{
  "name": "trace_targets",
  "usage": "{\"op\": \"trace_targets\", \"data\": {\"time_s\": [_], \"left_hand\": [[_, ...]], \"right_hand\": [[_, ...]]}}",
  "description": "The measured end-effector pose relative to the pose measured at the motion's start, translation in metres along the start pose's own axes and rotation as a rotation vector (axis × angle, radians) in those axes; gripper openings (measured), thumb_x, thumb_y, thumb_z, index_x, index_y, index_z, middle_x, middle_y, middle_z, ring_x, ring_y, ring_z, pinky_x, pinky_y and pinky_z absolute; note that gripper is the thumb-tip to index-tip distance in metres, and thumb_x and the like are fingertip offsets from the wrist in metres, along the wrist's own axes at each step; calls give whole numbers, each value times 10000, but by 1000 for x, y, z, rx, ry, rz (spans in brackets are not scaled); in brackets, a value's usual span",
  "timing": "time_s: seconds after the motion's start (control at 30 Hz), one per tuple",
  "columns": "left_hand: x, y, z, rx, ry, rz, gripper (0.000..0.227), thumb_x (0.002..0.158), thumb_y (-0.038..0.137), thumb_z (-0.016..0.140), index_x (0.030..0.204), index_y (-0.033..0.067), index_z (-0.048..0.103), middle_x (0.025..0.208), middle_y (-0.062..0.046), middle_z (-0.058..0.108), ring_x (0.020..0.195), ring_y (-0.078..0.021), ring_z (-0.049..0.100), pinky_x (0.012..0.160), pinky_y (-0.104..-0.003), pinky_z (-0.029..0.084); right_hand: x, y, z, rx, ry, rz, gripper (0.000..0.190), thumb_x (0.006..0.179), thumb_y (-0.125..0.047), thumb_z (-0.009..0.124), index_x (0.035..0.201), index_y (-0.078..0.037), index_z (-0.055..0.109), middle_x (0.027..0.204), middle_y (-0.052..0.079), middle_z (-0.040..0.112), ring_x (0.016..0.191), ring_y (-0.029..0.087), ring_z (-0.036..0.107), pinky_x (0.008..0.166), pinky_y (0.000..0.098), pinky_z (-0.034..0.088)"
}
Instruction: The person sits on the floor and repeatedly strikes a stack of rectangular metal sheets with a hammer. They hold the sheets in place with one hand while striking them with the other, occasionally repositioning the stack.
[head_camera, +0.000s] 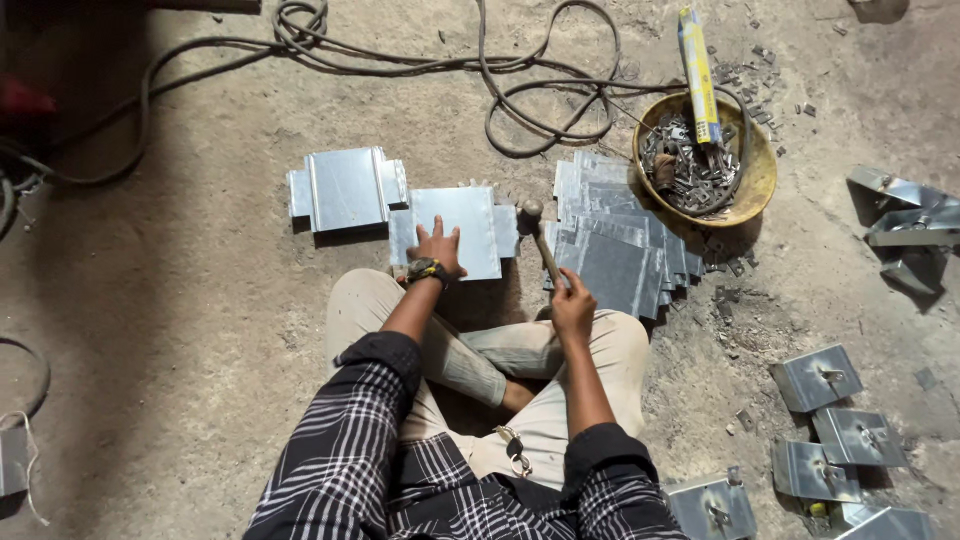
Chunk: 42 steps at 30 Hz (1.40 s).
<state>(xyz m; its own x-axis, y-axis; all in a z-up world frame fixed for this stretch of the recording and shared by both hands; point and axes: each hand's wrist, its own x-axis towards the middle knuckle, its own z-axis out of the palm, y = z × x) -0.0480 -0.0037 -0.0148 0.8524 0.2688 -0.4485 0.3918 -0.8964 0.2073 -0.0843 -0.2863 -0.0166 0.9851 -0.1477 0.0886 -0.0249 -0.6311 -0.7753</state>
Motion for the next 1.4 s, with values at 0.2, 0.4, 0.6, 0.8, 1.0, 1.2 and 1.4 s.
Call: {"op": "trace_targets", "data": {"time_s": [0.2, 0.4, 0.6, 0.8, 1.0, 1.2, 1.4], "left_hand": [[20, -69, 33, -331, 475, -246, 1162, 644, 528, 947, 1542, 115, 335, 1487, -240, 450, 1340, -412, 470, 1030, -536, 495], [39, -70, 43, -625, 346, -198, 1111, 590, 491, 962, 1463, 96, 400, 1134, -240, 706, 1013, -405, 715, 869, -454, 588], [12, -47, 49, -682, 374, -161, 990, 611, 468, 928, 1432, 131, 489, 1078, -237, 746, 985, -398, 736, 860, -465, 598], [-2, -42, 40, -598, 346, -250, 1008, 626, 471, 929, 1476, 188, 468, 1102, -219, 734, 995, -406, 715, 850, -482, 583], [0, -45, 42, -656, 356, -267, 997, 616, 456, 927, 1467, 194, 478, 1132, -187, 744, 1011, -379, 726, 870, -460, 586], [0, -46, 48, -600, 311, -305, 1041, 657, 464, 924, 1524, 181, 420, 1154, -225, 724, 1041, -399, 709, 893, -467, 576], [-6, -44, 46, -574, 235, -341, 1074, 699, 477, 887, 1572, 187, 333, 1165, -230, 711, 1062, -400, 703, 910, -474, 572]], "right_hand": [[7, -3, -14, 96, 30, 35, 272, 947, -163, 677, 1206, -120, 750, 738, 135, 731, 624, 167, 679, 609, 354, 523], [3, -41, -19, 292, 15, 50, 288, 967, -102, 654, 1243, -105, 739, 689, 39, 684, 585, 103, 605, 535, 299, 460], [-4, -61, -22, 465, 122, -144, 315, 1018, -58, 598, 1314, -81, 703, 744, 4, 670, 623, 65, 571, 569, 236, 443], [-2, -44, 1, 192, 108, -286, 385, 991, -8, 569, 1358, -47, 681, 969, 91, 732, 756, 72, 664, 659, 251, 520], [2, -46, -13, 199, 92, -78, 328, 1001, -28, 595, 1312, -60, 690, 856, 87, 756, 619, 116, 604, 538, 297, 465], [0, -35, -13, 285, 138, -281, 461, 970, 9, 513, 1394, -84, 666, 783, 66, 688, 647, 94, 604, 597, 288, 496], [11, -30, 1, 151, -82, 1, 348, 977, -77, 633, 1311, -135, 711, 707, 40, 692, 557, 97, 583, 525, 319, 469]]}}
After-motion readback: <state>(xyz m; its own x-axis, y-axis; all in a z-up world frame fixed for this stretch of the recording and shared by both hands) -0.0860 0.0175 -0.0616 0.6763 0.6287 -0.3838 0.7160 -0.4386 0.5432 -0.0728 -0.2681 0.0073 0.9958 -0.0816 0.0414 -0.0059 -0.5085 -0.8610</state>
